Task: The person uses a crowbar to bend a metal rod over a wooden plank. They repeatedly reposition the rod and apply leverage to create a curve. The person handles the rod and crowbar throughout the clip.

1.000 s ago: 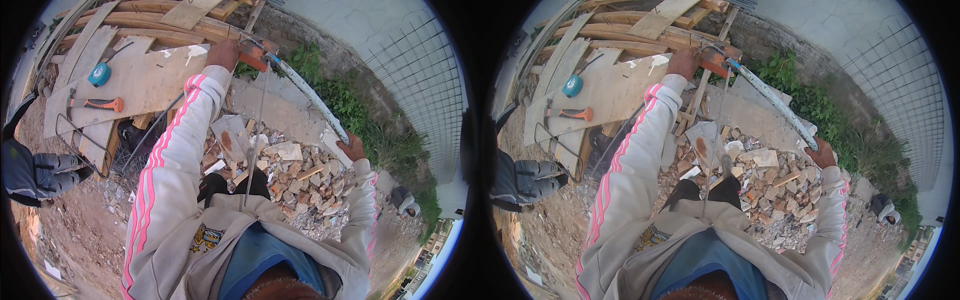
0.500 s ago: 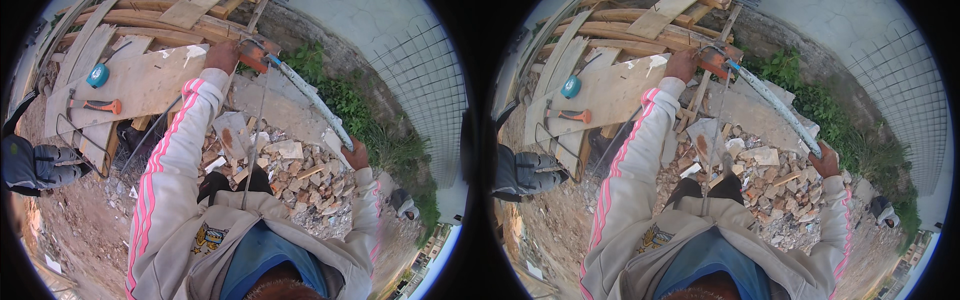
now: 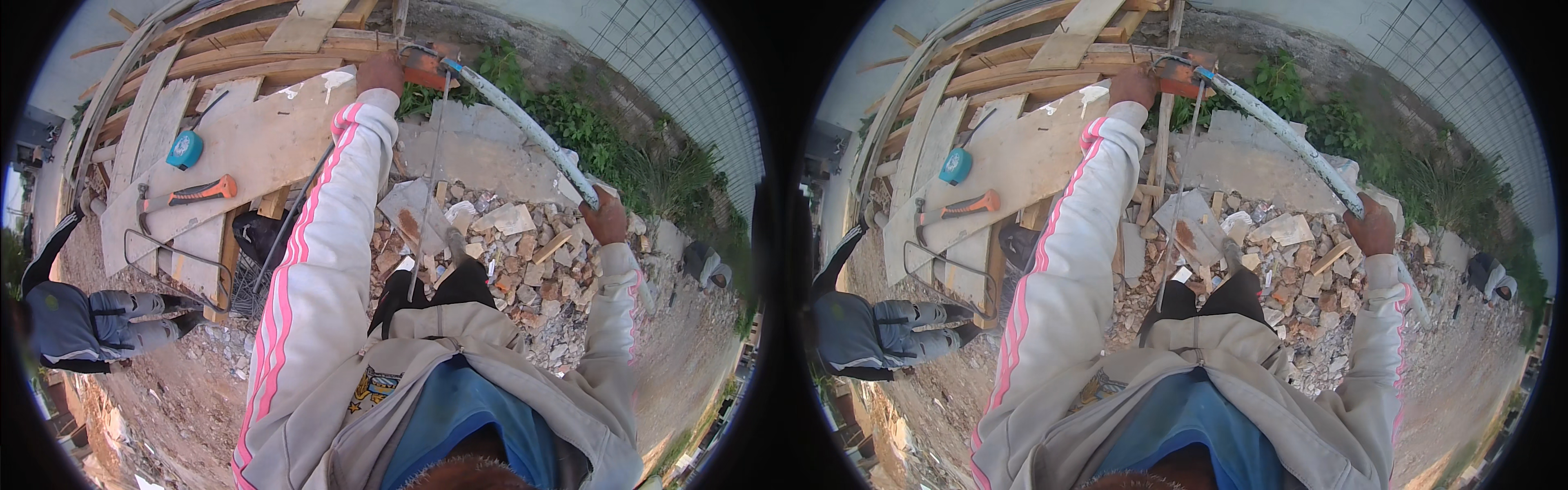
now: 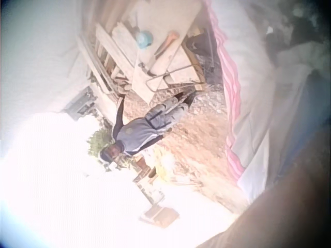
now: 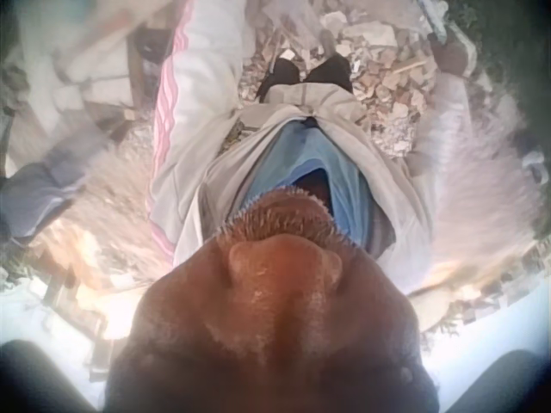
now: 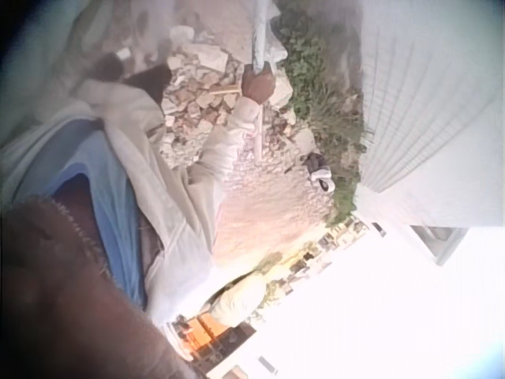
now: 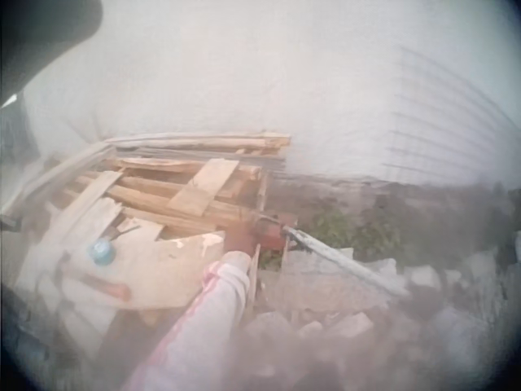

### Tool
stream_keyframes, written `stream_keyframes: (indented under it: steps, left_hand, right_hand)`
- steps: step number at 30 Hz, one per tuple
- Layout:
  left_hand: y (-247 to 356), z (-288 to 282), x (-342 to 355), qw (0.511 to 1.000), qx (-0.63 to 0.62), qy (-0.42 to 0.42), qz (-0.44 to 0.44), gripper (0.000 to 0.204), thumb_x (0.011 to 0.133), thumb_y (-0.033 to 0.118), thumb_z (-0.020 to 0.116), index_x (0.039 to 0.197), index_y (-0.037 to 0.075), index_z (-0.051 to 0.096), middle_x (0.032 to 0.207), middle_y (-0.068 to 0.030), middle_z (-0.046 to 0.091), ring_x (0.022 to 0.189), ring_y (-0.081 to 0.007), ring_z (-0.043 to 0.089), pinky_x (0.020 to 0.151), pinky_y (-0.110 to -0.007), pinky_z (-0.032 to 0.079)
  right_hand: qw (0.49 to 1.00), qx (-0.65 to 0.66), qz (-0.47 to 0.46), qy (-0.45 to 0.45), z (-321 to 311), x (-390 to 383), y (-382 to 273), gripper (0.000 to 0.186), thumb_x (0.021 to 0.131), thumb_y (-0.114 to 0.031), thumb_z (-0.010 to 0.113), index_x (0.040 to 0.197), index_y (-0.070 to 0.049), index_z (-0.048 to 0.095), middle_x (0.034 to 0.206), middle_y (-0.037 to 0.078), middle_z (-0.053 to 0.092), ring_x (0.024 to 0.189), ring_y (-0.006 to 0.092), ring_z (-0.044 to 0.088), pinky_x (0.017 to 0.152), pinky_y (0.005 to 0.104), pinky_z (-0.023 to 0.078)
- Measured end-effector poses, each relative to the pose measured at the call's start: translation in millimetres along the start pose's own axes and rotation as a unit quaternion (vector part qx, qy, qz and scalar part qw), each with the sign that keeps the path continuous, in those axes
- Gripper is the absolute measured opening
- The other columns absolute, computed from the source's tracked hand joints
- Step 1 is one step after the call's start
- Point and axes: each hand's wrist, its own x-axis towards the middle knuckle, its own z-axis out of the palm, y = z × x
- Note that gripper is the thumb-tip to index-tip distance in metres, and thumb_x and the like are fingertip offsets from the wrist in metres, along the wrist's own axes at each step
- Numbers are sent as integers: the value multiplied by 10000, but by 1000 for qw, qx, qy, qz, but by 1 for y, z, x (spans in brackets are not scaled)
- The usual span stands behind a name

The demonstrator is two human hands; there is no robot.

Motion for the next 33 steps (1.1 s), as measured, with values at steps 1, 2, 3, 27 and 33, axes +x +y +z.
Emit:
stream_keyframes:
  steps: [1,2,3,27,33]
  left_hand:
    - [0,0,1,1000,-5,-9,-4,280,967,253,514,1023,87,733,969,-204,736,938,-402,714,844,-506,567]
    - [-1,-1,3,1000,-9,-18,-7,290,969,262,513,1008,83,737,966,-208,736,942,-400,714,844,-504,568]
    - [0,1,4,999,-16,-31,-8,301,971,272,511,994,79,741,963,-212,735,945,-398,714,845,-503,569]
    - [-24,-12,4,984,-79,-82,138,709,866,592,644,1123,-68,649,1080,-297,697,1062,-429,670,957,-495,506]
    - [-25,-12,7,986,-53,-85,131,804,792,666,709,1110,-70,654,1064,-286,702,1054,-418,678,948,-466,520]
  right_hand:
    - [1000,14,17,-15,1,-14,-19,419,767,-297,757,1139,-114,692,905,209,714,863,414,690,777,498,547]
    - [999,39,28,-21,-2,-26,-39,357,763,-291,753,1056,-95,696,875,208,704,847,410,687,758,504,536]
    - [998,51,33,-25,2,-37,-39,338,762,-285,750,1030,-88,695,870,207,702,841,412,685,752,502,534]
    - [986,117,115,-36,35,-76,-85,340,791,-286,719,1056,-73,722,904,206,720,866,398,696,794,466,537]
    - [983,139,109,-47,35,-83,-92,381,775,-284,739,1078,-53,719,894,223,713,850,391,693,794,456,528]
